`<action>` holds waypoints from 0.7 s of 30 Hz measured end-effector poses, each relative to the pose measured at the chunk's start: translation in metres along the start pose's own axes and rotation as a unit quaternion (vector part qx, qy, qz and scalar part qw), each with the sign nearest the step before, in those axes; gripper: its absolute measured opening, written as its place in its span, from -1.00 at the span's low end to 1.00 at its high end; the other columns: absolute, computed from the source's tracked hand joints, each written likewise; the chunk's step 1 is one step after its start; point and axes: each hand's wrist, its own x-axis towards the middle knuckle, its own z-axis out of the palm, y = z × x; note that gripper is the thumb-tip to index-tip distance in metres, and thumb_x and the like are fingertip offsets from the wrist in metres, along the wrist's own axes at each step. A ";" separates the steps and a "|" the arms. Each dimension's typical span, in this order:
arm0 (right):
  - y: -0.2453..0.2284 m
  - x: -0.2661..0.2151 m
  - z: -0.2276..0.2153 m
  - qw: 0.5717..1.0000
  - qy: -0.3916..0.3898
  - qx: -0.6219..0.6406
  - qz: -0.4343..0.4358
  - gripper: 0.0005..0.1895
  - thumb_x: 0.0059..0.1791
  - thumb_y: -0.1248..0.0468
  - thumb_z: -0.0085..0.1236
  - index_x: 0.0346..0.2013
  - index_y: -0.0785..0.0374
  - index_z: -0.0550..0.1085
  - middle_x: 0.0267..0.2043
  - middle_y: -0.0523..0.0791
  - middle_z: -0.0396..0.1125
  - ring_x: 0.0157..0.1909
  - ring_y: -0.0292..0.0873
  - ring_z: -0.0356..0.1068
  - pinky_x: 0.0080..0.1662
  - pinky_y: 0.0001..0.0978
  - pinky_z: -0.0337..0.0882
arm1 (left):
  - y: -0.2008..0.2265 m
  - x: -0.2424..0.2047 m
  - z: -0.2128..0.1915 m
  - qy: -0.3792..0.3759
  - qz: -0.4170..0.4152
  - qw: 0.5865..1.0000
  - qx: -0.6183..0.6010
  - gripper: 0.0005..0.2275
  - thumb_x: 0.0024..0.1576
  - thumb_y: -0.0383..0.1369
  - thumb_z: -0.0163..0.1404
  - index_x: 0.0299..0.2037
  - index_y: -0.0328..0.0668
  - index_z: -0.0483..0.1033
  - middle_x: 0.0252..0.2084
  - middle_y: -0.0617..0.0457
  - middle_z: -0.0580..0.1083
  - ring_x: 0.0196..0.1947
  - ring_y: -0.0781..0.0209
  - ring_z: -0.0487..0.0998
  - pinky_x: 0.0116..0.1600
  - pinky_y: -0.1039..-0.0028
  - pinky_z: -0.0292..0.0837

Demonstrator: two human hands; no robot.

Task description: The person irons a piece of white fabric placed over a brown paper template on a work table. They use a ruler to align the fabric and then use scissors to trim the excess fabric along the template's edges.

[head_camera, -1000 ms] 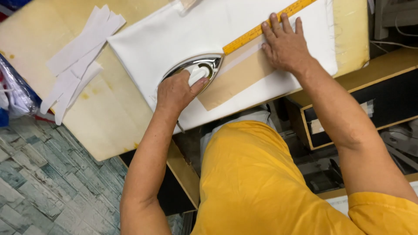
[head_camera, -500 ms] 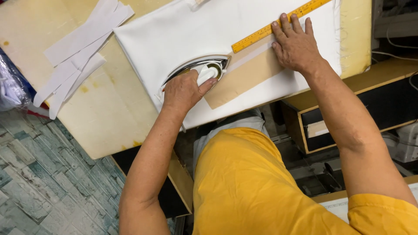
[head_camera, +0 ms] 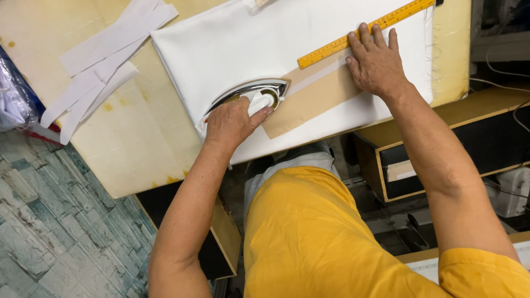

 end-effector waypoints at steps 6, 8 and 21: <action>-0.022 0.002 0.000 0.999 -0.024 0.025 0.025 -0.28 0.20 -0.09 -0.54 0.57 0.23 -0.05 0.61 0.14 -0.21 0.58 0.31 -0.28 0.43 0.34 -0.38 | -0.004 -0.005 0.003 0.003 0.000 1.000 0.003 -0.38 0.18 0.33 -0.19 -0.38 -0.15 0.44 -0.49 -0.08 0.54 -0.41 -0.35 0.56 -0.60 -0.26 0.22; -0.027 0.001 0.008 0.999 -0.030 0.026 0.025 -0.28 0.19 -0.09 -0.56 0.57 0.22 -0.06 0.62 0.13 -0.23 0.59 0.29 -0.31 0.43 0.34 -0.39 | -0.006 -0.009 0.004 0.014 0.004 1.000 0.002 -0.38 0.18 0.33 -0.17 -0.40 -0.14 0.45 -0.52 -0.07 0.52 -0.46 -0.31 0.55 -0.62 -0.15 0.22; -0.063 0.005 0.040 0.997 0.069 0.020 -0.020 -0.33 0.22 0.01 -0.32 0.55 0.33 0.08 0.58 0.21 -0.11 0.53 0.43 -0.15 0.36 0.52 -0.19 | -0.015 -0.027 0.001 0.006 -0.004 1.000 -0.005 -0.39 0.19 0.32 -0.15 -0.40 -0.16 0.40 -0.53 -0.05 0.49 -0.49 -0.28 0.52 -0.60 -0.08 0.22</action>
